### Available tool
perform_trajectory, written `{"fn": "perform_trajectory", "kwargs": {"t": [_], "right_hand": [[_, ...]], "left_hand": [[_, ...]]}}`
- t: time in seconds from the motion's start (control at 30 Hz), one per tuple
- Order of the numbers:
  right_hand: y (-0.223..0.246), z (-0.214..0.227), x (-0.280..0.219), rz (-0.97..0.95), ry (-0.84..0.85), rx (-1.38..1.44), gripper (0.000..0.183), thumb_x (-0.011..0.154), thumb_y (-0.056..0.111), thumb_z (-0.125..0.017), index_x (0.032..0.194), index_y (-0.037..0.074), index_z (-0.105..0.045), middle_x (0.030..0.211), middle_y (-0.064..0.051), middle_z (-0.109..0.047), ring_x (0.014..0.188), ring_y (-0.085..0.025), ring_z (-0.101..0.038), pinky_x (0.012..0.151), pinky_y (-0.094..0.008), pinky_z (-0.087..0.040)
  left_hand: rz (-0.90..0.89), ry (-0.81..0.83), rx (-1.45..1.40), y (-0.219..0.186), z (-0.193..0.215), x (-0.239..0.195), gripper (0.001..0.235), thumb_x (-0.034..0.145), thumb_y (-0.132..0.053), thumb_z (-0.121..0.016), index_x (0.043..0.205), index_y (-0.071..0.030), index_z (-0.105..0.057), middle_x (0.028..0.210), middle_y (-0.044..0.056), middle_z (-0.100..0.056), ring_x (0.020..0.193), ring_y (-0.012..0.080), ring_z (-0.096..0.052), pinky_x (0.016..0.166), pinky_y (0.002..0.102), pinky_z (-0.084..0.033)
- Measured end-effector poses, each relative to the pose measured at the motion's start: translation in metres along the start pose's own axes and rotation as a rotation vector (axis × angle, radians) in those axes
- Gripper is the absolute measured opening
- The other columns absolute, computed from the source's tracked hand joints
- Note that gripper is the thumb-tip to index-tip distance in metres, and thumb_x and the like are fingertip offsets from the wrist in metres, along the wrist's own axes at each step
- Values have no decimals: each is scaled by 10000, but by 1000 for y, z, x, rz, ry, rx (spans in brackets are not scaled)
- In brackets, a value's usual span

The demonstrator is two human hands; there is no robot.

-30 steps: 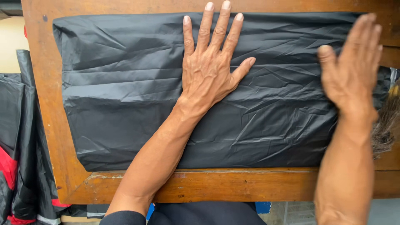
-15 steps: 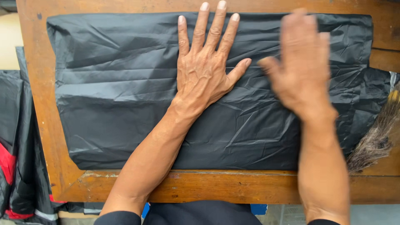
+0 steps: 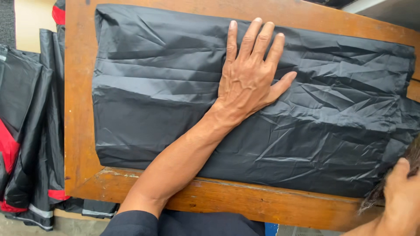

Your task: The person cleans a wooden table with a brush, then unfolds a black polythene sheet with a red stripe. They brush the sheet repeatedly, fold it into a compact rectangle, and continue brushing the folded package.

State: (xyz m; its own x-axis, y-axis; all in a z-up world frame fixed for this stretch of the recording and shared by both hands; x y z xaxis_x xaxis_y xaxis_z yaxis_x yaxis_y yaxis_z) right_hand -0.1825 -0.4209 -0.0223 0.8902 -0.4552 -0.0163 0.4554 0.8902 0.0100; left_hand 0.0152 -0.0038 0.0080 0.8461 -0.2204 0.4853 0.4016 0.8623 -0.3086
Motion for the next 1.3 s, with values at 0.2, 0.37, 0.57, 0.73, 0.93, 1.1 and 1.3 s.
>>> {"fn": "perform_trajectory", "kwargs": {"t": [0.2,0.37,0.57,0.73,0.93,1.1,1.3], "right_hand": [[20,11,-5,-90,-216,-236,485,1273,182,-517,878,-83,-615,694,-287,-576,583,-482,-574,485,-541,-409],[206,82,-45,370,-294,12,226,1099,5,-549,1285,-106,-613,1092,-323,-665,736,-478,-576,679,-511,-456],[293,70,-38,403,1,-82,513,940,177,-520,1447,240,-555,635,-146,-582,531,-433,-556,444,-536,-406],[297,70,-16,350,-89,-148,463,980,194,-521,1439,209,-578,621,-201,-653,559,-506,-622,436,-586,-441],[254,58,-21,388,-6,-262,529,942,276,-527,1464,354,-561,628,-85,-652,493,-400,-622,451,-528,-483],[224,72,-3,244,-126,-346,497,978,186,-550,1469,174,-621,595,-307,-644,544,-510,-649,456,-587,-481],[235,65,-30,308,-80,-268,482,960,214,-537,1416,331,-646,609,-232,-635,572,-492,-630,483,-590,-476]], "left_hand": [[12,118,-24,1,0,-3,816,811,-639,-745,1340,-47,-559,1442,187,-394,1374,356,-312,1147,632,-162],[19,303,-3,-3,2,-2,1056,773,-776,-700,1467,-47,-381,1521,217,-227,1431,393,-188,1174,616,-66],[19,325,4,0,3,-3,857,789,-512,-559,1485,-42,-393,1533,184,-174,1442,369,-148,1176,633,-81],[3,362,27,-1,6,-1,1081,837,-822,-675,1502,-51,-313,1534,193,-170,1435,367,-130,1163,632,-88],[4,316,-6,0,4,-4,1078,812,-842,-577,1466,-8,-381,1523,188,-221,1431,357,-176,1165,623,-103],[12,362,17,-1,4,-1,1093,815,-813,-712,1501,-56,-325,1532,194,-173,1434,366,-132,1161,637,-86],[-1,356,16,-3,3,-3,1075,799,-804,-712,1494,-63,-359,1529,191,-189,1432,363,-149,1151,642,-91]]}}
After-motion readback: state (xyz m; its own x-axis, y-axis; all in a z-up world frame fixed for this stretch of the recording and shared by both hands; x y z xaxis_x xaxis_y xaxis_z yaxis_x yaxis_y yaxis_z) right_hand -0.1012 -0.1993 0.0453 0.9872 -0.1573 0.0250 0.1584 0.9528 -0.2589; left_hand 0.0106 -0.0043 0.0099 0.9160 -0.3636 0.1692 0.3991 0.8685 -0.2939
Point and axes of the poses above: each hand's wrist, its own x-axis towards the middle knuckle, its own z-axis out of the back of the hand, y = z × x, the point moved 2 cm from there along x, towards the middle knuckle
